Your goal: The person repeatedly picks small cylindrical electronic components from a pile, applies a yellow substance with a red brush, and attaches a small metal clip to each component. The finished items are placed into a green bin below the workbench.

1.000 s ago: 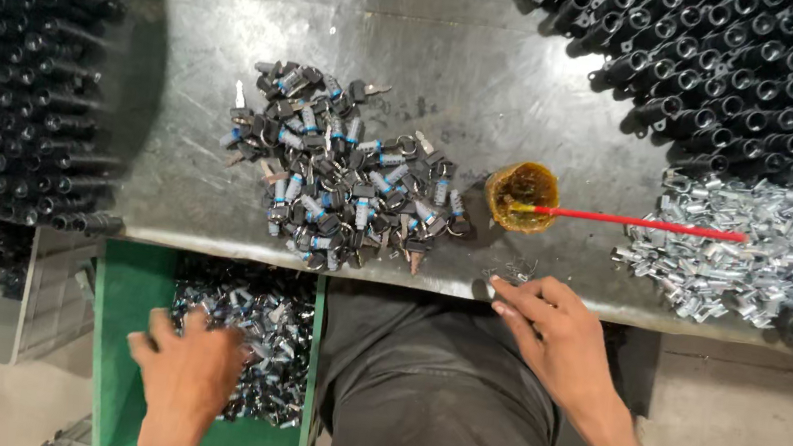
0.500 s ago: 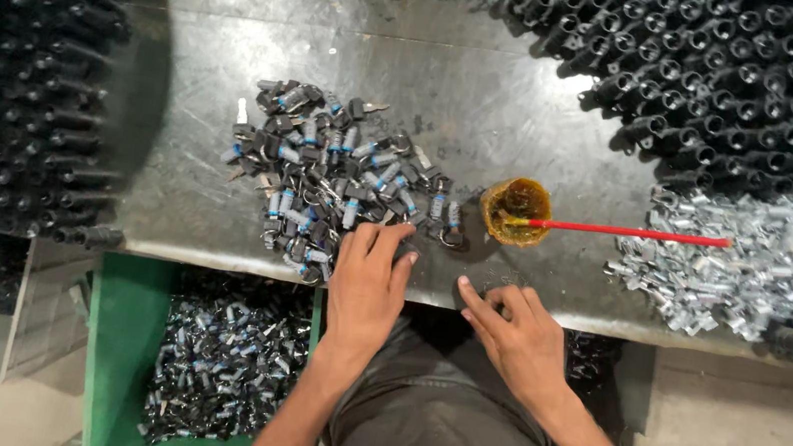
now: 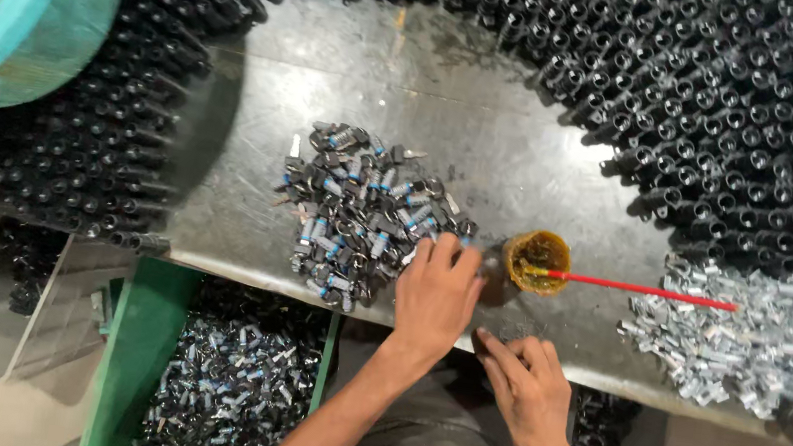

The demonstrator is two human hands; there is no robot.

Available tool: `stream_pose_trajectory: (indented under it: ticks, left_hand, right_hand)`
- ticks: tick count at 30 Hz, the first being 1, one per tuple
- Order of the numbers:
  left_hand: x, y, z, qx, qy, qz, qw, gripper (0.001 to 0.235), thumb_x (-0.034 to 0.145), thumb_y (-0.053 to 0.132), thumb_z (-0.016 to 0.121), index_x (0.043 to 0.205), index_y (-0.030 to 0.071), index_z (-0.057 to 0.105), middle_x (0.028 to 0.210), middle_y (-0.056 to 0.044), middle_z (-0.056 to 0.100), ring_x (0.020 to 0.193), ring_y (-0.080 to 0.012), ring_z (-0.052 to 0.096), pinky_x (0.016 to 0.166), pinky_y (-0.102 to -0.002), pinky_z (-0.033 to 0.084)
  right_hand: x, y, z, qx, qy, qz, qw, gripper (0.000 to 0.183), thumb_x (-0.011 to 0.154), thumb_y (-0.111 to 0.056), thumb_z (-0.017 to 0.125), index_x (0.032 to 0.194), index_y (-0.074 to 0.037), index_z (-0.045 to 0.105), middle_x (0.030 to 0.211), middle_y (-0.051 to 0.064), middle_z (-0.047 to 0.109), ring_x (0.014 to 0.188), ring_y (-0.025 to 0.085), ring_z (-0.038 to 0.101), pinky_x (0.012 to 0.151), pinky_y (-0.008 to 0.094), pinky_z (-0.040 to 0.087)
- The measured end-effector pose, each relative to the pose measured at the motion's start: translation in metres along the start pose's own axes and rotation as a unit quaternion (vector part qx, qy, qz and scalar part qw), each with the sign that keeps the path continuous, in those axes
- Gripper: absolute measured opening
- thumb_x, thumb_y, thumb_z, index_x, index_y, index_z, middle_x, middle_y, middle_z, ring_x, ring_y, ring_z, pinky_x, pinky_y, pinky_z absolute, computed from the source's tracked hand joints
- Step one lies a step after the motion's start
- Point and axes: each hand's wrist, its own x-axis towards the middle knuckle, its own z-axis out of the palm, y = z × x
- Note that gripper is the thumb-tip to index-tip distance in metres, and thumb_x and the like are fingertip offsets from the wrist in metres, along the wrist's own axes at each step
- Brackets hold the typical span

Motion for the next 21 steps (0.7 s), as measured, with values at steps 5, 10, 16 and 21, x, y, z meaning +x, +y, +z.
stream_pose_trajectory:
  ticks: [5,10,16,21]
  left_hand:
    - [-0.014,-0.008,-0.062,-0.355,-0.006,-0.022,0.935,0.012,0.092,0.007,0.065,0.100,0.004,0.056,0.092,-0.010,0.066,0.082,-0.0251,0.065,0.075,-0.036,0.053]
    - [-0.055,-0.010,-0.052,-0.588,-0.153,-0.244,0.756,0.013,0.100,0.018,0.051,0.095,0.008,0.055,0.071,0.004,0.049,0.063,-0.0055,0.049,0.058,-0.024,0.037]
    - [-0.076,-0.007,-0.020,-0.650,-0.147,-0.314,0.676,0.028,0.103,0.021,0.059,0.080,0.008,0.049,0.062,0.008,0.038,0.053,-0.0026,0.033,0.047,-0.022,0.026]
    - [-0.060,-0.004,-0.051,-0.224,0.110,0.113,0.962,0.030,0.110,0.027,0.064,0.091,0.007,0.051,0.093,-0.010,0.060,0.086,-0.0208,0.059,0.075,-0.036,0.046]
  right_hand:
    - [-0.002,-0.002,-0.007,0.052,-0.009,0.045,0.998,0.018,0.078,-0.007,0.078,0.093,-0.015,0.078,0.076,0.000,0.059,0.077,0.019,0.059,0.066,0.035,0.050]
    - [0.011,-0.005,-0.010,0.130,-0.009,0.148,0.980,0.015,0.074,-0.013,0.083,0.089,-0.012,0.080,0.070,0.002,0.059,0.063,0.016,0.054,0.058,0.031,0.047]
    - [0.014,-0.017,-0.005,0.117,0.015,0.159,0.980,0.013,0.077,-0.014,0.082,0.089,-0.011,0.078,0.075,0.002,0.062,0.063,0.016,0.055,0.059,0.031,0.048]
    - [0.014,-0.022,0.000,0.126,0.019,0.162,0.979,0.014,0.077,-0.014,0.081,0.089,-0.011,0.076,0.078,0.002,0.063,0.064,0.014,0.058,0.059,0.030,0.049]
